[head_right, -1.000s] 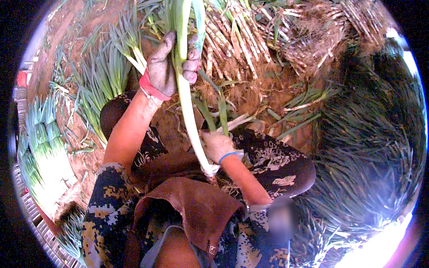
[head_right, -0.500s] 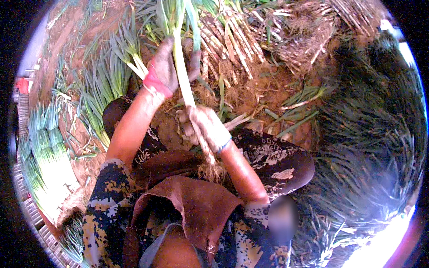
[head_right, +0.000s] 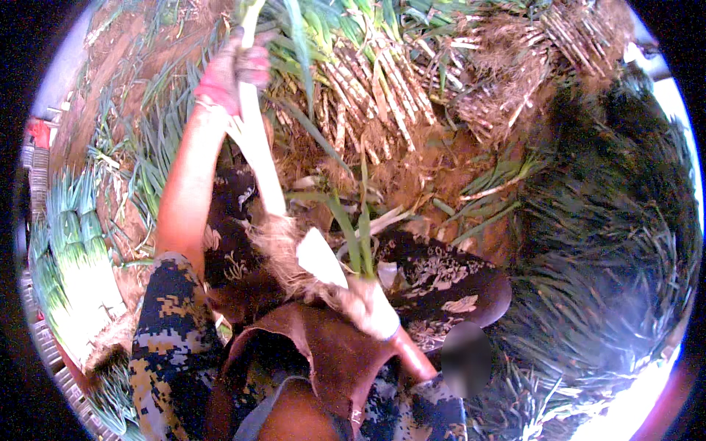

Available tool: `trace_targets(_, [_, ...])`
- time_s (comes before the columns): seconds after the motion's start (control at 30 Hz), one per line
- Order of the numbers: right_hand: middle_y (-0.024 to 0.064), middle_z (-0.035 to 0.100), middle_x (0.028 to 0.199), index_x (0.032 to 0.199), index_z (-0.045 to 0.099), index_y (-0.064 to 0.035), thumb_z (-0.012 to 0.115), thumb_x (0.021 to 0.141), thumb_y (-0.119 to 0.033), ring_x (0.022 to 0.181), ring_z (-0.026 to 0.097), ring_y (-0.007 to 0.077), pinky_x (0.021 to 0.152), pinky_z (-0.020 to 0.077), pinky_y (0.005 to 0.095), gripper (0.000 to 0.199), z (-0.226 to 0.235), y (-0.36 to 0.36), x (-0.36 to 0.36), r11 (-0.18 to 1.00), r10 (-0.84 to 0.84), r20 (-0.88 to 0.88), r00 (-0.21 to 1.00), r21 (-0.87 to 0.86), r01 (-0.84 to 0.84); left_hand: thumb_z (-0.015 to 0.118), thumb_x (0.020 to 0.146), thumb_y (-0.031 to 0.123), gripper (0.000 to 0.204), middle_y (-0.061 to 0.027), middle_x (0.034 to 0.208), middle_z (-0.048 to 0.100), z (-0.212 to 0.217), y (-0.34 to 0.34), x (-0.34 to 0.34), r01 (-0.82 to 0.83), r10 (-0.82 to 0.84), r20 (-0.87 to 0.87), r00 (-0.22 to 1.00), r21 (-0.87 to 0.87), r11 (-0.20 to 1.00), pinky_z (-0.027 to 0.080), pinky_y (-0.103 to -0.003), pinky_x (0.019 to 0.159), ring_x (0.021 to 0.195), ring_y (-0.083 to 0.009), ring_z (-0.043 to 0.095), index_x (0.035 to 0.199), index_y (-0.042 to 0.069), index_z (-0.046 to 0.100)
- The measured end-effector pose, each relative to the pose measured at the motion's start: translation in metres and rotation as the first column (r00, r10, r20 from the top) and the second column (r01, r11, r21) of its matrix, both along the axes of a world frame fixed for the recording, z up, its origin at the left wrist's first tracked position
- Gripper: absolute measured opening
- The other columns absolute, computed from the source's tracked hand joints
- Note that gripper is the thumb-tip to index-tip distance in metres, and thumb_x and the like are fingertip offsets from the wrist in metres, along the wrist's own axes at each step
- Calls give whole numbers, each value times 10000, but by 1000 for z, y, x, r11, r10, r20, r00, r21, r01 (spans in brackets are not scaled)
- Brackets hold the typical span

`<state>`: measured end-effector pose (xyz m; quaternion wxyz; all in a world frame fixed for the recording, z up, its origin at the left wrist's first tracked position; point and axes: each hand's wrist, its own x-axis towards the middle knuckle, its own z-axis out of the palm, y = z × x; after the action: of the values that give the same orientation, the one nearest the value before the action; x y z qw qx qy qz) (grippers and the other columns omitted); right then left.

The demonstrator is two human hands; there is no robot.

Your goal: The person sits on the ground and cleans harvested green onions by hand. They pick up individual onions, remove the root ends and outer layers, and place the cleaned vegetables into a pile.

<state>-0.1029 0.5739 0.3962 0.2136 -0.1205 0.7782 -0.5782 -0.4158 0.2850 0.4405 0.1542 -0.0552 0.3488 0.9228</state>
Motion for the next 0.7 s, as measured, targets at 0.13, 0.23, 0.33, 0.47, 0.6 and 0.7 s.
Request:
trace_targets(0.13, [128, 567, 655, 1030, 597, 37, 488, 917, -332, 631, 561, 206, 626, 457, 338, 401, -10, 5, -4, 982, -182, 258, 949, 89, 164, 467, 941, 413, 515, 50, 658, 420, 21, -57, -40, -66, 47, -162, 986, -110, 992, 366, -245, 499, 502, -85, 386, 1204, -30, 467])
trace_targets(0.23, [220, 645, 883, 1024, 588, 8, 565, 859, -384, 844, 623, 393, 700, 493, 452, 426, -63, 7, -50, 863, 7, 205, 979, 493, -110, 520, 926, 345, 368, 21, 653, 481, 10, -117, -59, -34, 16, -135, 991, -131, 991, 399, -271, 508, 517, -121, 442, 1058, 6, 571])
trace_targets(0.33, [226, 600, 996, 1096, 557, -23, 611, 806, -409, 891, 606, 391, 749, 504, 446, 486, -100, -2, -104, 701, 6, -158, 987, 705, 109, 572, 896, 313, 262, -23, 678, 528, -45, -124, -47, -394, 422, 18, 907, -324, 860, 451, -321, 538, 575, -194, 530, 952, 57, 585])
trace_targets(0.47, [222, 606, 1027, 1145, 552, -39, 620, 795, -343, 919, 606, 386, 794, 495, 442, 469, -179, 16, -195, 715, -361, -363, 859, 483, 505, 561, 894, 277, 191, -58, 685, 538, -192, -161, -14, -160, 501, 381, 777, -651, 742, 485, -363, 557, 617, -231, 565, 835, 96, 545])
trace_targets(0.6, [235, 593, 1103, 1211, 519, -37, 660, 774, -309, 952, 606, 383, 825, 488, 445, 534, -203, 25, -280, 552, -448, -429, 784, 557, 620, 544, 890, 272, 207, -32, 622, 518, -237, -196, -8, -285, 607, 513, 607, -572, 769, 424, -338, 450, 518, -192, 503, 760, 111, 544])
trace_targets(0.7, [220, 583, 1152, 1267, 485, -55, 690, 758, -312, 1036, 579, 369, 903, 464, 436, 605, -238, 47, -319, 454, -401, -483, 778, 633, 627, 507, 911, 253, 206, 7, 579, 453, -202, -202, -16, -177, 374, 382, 845, -461, 869, 389, -296, 454, 481, -160, 438, 744, 133, 519])
